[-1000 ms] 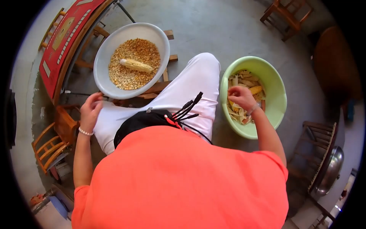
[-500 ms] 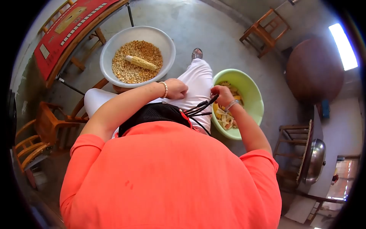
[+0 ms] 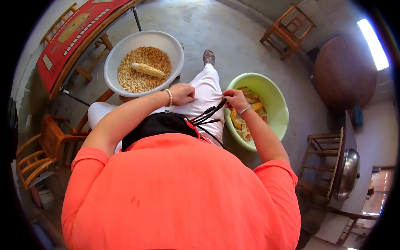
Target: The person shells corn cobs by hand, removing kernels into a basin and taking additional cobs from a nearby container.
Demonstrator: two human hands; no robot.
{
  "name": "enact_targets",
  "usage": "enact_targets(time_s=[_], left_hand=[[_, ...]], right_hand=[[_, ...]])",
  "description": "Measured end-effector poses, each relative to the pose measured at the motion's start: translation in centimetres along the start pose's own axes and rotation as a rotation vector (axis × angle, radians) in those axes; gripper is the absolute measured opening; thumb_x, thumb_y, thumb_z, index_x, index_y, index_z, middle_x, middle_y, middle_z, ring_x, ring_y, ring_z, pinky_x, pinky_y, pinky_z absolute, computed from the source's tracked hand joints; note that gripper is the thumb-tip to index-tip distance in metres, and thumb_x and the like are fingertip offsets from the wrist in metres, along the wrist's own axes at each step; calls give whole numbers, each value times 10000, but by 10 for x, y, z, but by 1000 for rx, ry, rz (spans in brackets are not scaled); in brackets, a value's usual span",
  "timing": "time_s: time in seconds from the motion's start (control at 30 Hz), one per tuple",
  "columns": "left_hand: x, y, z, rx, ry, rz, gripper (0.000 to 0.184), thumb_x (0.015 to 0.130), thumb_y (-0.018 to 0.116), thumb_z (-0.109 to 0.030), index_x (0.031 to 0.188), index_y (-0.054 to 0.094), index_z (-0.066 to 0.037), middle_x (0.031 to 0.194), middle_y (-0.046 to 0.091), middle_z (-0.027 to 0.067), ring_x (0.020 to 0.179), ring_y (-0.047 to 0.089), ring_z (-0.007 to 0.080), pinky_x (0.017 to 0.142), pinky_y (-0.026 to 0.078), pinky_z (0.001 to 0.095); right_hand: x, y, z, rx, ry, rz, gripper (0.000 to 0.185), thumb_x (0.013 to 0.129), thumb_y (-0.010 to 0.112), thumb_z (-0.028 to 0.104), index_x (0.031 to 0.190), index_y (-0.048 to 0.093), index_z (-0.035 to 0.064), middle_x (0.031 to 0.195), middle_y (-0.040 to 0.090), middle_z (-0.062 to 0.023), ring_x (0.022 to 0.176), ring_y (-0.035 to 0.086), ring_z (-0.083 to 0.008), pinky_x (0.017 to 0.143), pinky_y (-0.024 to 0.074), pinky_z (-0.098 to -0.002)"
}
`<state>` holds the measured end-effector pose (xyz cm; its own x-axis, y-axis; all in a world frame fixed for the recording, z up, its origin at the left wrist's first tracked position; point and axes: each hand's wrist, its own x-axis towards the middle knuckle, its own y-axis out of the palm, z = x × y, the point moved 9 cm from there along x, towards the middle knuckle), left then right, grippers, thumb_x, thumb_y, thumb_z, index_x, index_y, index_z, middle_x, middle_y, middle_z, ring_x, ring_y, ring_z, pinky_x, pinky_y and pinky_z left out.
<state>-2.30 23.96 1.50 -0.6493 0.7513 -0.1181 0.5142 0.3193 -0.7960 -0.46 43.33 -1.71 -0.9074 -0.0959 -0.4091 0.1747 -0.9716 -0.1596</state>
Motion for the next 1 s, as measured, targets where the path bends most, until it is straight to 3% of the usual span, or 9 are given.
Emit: enact_targets(time_s=[0.1,0.2,0.3,0.37,0.43,0.63,0.7,0.87,1.0], left_hand=[[2,-12,14,-310,79,-185,137,752,616,-156,819,579,-41,754,599,105,715,576,224,684,454,319],[4,0,22,-590,-104,-6,114,781,622,-130,806,560,-37,703,554,19,675,518,110,638,424,245],[-9,21,-8,-959,66,341,103,795,623,-113,791,548,-43,704,518,-32,681,468,46,601,390,206],[-27,20,-30,-892,106,449,95,790,629,-84,784,547,-36,687,524,-30,657,467,49,589,386,206],[-30,27,-36,-809,134,498,114,791,636,-96,784,550,-21,691,550,-17,661,488,56,598,408,214],[-39,9,-36,-566,93,450,250,816,616,-180,991,586,-5,827,644,42,750,570,89,671,470,241],[-49,-10,-17,-515,38,289,265,813,608,-184,1008,582,-7,867,646,73,761,589,125,684,478,265],[-148,-91,68,-132,-86,-342,224,780,610,-200,937,602,-40,819,616,95,740,602,202,693,485,312],[-328,-123,116,8,-730,-695,261,724,653,-225,897,618,-33,828,647,101,742,620,201,691,490,316]], right_hand=[[1,-6,-10,-28,12,-11,196,775,499,-23,936,609,-40,644,589,-79,438,531,-112,339,381,-219],[-3,5,-1,-80,15,53,214,747,500,-42,922,624,-38,600,571,-68,409,496,-112,347,357,-225],[-23,16,5,-297,26,356,135,676,566,-60,779,647,-24,525,525,-39,396,451,-89,356,313,-225],[-54,21,-7,-343,172,626,116,674,606,-38,773,656,-6,555,546,-21,447,487,-95,407,364,-232],[-71,44,19,-600,-239,687,118,671,622,-23,777,662,11,599,591,-28,538,537,-108,496,426,-243],[-73,55,20,-938,-131,947,237,692,558,-13,888,672,53,724,657,-76,665,605,-144,610,470,-272],[-70,40,44,-1014,161,877,300,718,539,18,984,659,89,720,654,-71,625,594,-149,586,469,-275],[8,-7,148,-1379,1,380,327,721,532,69,1030,638,77,789,661,-103,634,616,-202,609,516,-334],[58,86,251,-1559,-522,431,262,724,621,107,981,625,61,803,647,-125,693,624,-259,649,496,-355]])
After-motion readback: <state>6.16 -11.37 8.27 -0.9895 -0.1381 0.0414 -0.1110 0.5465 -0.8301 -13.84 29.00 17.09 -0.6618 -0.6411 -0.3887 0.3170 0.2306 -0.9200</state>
